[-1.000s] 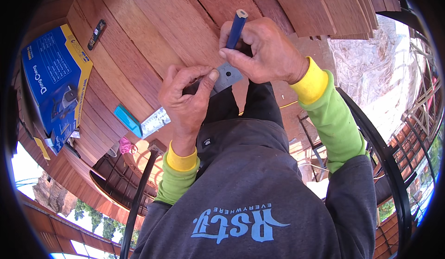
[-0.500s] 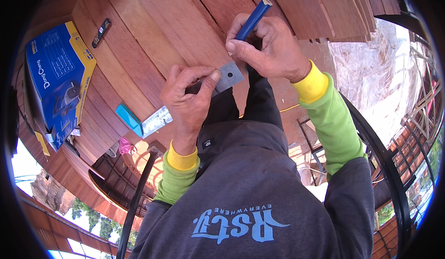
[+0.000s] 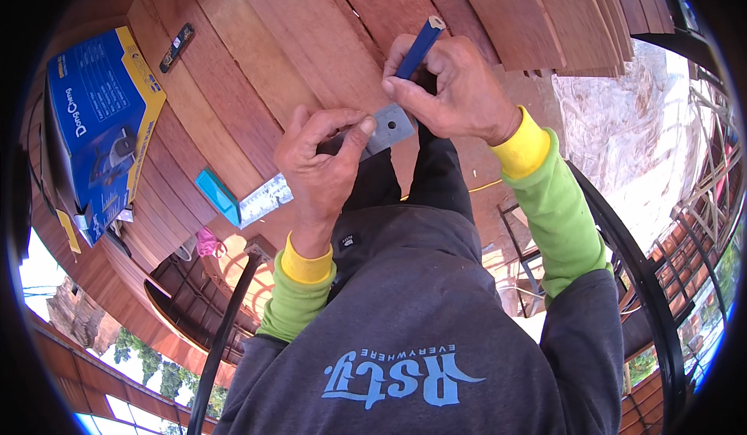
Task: The person places a wooden plank onto a curved wooden ceiling structure, aligning it with existing planks. They use a metal square and a pencil to mark measurements on the plank, then remove the plank and repeat the process with another piece.
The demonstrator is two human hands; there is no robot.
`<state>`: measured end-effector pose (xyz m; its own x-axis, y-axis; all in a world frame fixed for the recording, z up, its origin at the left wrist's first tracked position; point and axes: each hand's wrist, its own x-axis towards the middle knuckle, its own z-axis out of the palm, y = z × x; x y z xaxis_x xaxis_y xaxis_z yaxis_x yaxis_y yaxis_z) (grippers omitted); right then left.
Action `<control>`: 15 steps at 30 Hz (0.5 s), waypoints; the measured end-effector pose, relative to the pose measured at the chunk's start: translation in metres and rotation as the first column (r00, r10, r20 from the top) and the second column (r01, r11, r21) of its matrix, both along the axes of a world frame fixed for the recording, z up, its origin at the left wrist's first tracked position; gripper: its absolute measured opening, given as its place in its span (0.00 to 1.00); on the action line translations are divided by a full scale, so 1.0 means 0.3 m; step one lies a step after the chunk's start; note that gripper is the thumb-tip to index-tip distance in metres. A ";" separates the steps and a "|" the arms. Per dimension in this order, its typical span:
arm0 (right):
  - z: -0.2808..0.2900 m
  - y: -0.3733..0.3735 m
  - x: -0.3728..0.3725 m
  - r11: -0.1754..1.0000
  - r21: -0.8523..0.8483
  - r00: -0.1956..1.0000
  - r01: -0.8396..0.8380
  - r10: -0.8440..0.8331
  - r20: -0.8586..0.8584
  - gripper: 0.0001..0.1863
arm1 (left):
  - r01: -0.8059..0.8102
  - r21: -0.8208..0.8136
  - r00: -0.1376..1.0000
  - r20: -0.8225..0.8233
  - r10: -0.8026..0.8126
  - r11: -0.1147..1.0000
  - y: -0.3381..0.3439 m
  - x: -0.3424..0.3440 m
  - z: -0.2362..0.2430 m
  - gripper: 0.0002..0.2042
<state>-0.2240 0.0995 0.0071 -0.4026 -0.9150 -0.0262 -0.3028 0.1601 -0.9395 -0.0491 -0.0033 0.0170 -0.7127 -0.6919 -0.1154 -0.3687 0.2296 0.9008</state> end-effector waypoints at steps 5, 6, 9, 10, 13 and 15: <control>0.001 -0.003 0.004 1.000 -0.024 1.000 0.020 -0.020 0.009 0.06 | -0.044 -0.004 0.998 -0.048 0.043 0.999 0.005 -0.005 -0.012 0.06; -0.001 -0.003 0.004 0.999 -0.030 1.000 0.019 -0.019 -0.001 0.06 | -0.046 -0.005 0.998 -0.053 0.045 0.999 0.005 -0.005 -0.014 0.06; 0.003 -0.006 0.002 1.000 -0.026 0.999 0.010 -0.011 -0.033 0.06 | -0.048 -0.011 0.997 -0.054 0.047 0.999 0.005 -0.002 -0.020 0.06; 0.006 -0.006 0.002 1.000 -0.021 0.999 0.006 -0.007 -0.044 0.06 | -0.048 -0.014 0.997 -0.053 0.047 0.999 0.004 -0.001 -0.021 0.06; 0.004 -0.005 0.001 1.000 -0.024 0.999 0.008 -0.009 -0.048 0.07 | -0.048 -0.013 0.998 -0.033 0.048 0.999 0.005 -0.004 -0.016 0.07; 0.002 -0.002 -0.001 1.000 -0.008 0.999 0.003 -0.003 -0.042 0.07 | -0.050 -0.010 0.998 -0.033 0.050 0.999 0.005 -0.003 -0.017 0.07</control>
